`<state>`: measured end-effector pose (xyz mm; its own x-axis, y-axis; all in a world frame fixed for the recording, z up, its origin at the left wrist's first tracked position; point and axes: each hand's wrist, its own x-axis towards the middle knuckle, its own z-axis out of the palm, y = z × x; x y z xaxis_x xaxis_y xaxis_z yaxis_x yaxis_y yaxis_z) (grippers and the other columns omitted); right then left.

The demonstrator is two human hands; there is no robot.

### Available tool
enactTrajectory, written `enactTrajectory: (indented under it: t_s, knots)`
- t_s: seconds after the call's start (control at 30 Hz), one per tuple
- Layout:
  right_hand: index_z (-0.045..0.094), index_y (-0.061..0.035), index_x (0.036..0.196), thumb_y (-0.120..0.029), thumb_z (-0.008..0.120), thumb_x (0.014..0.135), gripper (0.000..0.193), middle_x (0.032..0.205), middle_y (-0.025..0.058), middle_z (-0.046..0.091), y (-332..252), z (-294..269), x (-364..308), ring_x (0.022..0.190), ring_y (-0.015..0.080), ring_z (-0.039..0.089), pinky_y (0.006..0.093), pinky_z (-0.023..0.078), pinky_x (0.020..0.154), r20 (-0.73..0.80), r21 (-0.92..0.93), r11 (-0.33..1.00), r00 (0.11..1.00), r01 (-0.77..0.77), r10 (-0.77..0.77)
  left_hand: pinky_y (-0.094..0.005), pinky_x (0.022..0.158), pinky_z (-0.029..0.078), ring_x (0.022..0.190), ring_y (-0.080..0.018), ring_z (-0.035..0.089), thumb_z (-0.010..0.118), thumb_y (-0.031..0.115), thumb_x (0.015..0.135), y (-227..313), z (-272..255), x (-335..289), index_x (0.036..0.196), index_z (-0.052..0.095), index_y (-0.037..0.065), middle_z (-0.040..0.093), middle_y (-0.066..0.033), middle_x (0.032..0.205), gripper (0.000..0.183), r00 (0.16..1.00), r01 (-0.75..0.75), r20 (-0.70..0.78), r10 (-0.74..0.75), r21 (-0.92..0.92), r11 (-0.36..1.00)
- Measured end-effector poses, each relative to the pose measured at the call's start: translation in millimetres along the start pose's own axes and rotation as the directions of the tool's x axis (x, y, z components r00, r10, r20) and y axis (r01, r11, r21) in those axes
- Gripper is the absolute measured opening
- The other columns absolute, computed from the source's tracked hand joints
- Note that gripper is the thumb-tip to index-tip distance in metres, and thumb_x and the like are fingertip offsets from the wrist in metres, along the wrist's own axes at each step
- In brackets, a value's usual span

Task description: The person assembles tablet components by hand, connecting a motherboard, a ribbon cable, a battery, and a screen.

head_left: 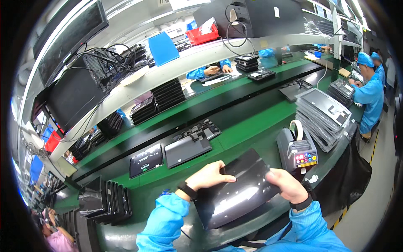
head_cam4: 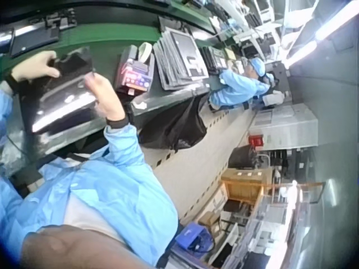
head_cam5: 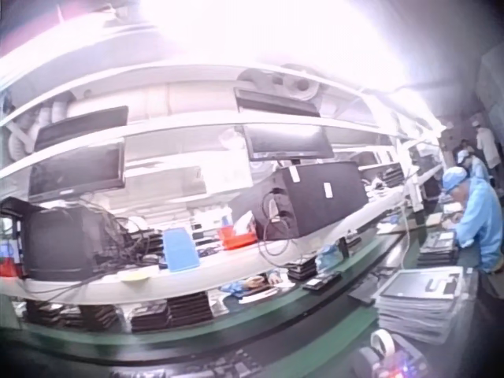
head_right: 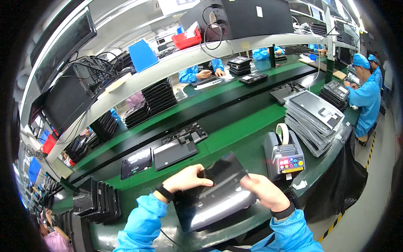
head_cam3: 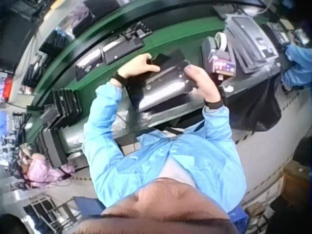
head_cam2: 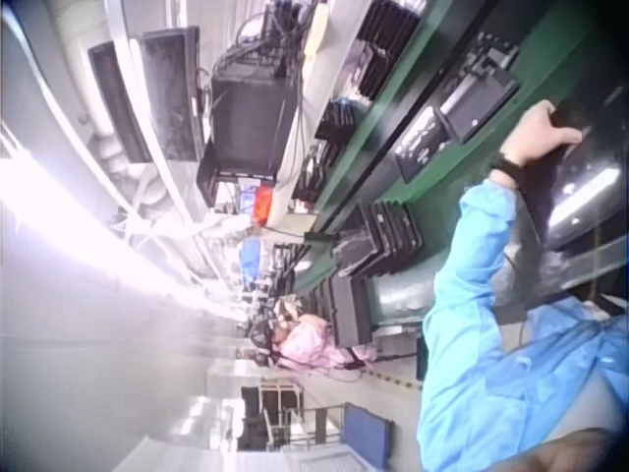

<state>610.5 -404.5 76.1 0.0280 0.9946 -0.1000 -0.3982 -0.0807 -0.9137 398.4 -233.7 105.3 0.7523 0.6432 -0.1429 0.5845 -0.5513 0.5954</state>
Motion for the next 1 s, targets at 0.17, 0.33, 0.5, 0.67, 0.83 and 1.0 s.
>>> enactTrajectory:
  t_s: [0.17,0.33,0.5,0.67,0.83,1.0]
  knots:
    - [0.054,0.0064,0.094,-0.029,0.069,0.081,0.040,0.075,0.0137,0.061,36.9,4.9,2.3,0.069,0.0197,0.064,0.0318,0.050,0.052,-0.307,-0.720,0.663,0.951,-0.204,-0.042,-0.0378,0.069,0.050,0.080,-0.0290,0.062,0.071,0.038,0.078,-51.0,13.5,-44.8,0.094,0.056,-0.001,0.064,-0.0175,0.087,0.044,0.759,0.166,-0.645,0.083,0.316,0.934]
    - [0.053,0.0025,0.090,-0.030,0.077,0.069,0.046,0.083,0.0142,0.050,53.2,9.1,2.0,0.081,0.0342,0.052,0.0421,0.045,0.069,-0.096,-0.992,0.121,0.737,-0.020,-0.669,-0.0360,0.058,0.046,0.060,-0.0230,0.058,0.059,0.043,0.087,-73.9,54.1,-109.6,0.072,0.055,0.000,0.059,-0.0138,0.064,0.046,0.801,0.389,-0.431,-0.416,-0.154,0.908]
    - [0.052,0.0027,0.090,-0.032,0.076,0.071,0.046,0.084,0.0168,0.054,71.1,-3.9,17.2,0.079,0.0354,0.053,0.0413,0.045,0.072,-0.138,-0.967,0.253,0.788,0.023,-0.600,-0.0338,0.055,0.043,0.056,-0.0184,0.052,0.059,0.041,0.088,-71.4,67.3,-109.7,0.070,0.054,0.000,0.055,-0.0117,0.058,0.045,0.742,0.406,-0.463,-0.485,-0.266,0.874]
    - [0.055,0.0006,0.084,-0.030,0.076,0.071,0.039,0.078,0.0135,0.057,66.5,3.4,17.3,0.079,0.0305,0.056,0.0391,0.045,0.070,-0.129,-0.991,0.121,0.746,-0.065,-0.653,-0.0314,0.054,0.043,0.055,-0.0157,0.052,0.063,0.040,0.085,-68.0,59.4,-112.2,0.066,0.056,-0.001,0.056,-0.0102,0.057,0.045,0.768,0.407,-0.427,-0.478,-0.251,0.878]
    - [0.054,-0.0001,0.086,-0.025,0.076,0.074,0.035,0.071,0.0072,0.052,43.8,14.6,11.8,0.072,0.0218,0.052,0.0348,0.043,0.063,-0.212,-0.964,0.262,0.696,-0.036,-0.686,-0.0317,0.054,0.044,0.056,-0.0169,0.056,0.066,0.040,0.084,-46.2,45.2,-125.4,0.067,0.053,0.001,0.058,-0.0099,0.058,0.045,0.760,0.328,-0.469,-0.450,-0.321,0.888]
    - [0.052,-0.0013,0.093,-0.013,0.068,0.083,0.022,0.069,-0.0020,0.048,25.3,13.0,22.8,0.060,0.0054,0.044,0.0217,0.036,0.052,-0.304,-0.404,0.886,0.881,0.226,-0.363,-0.0235,0.049,0.034,0.055,-0.0060,0.038,0.071,0.031,0.081,-36.3,26.6,-133.4,0.067,0.044,0.003,0.046,0.0013,0.056,0.042,0.744,-0.023,-0.604,-0.286,-0.451,0.892]
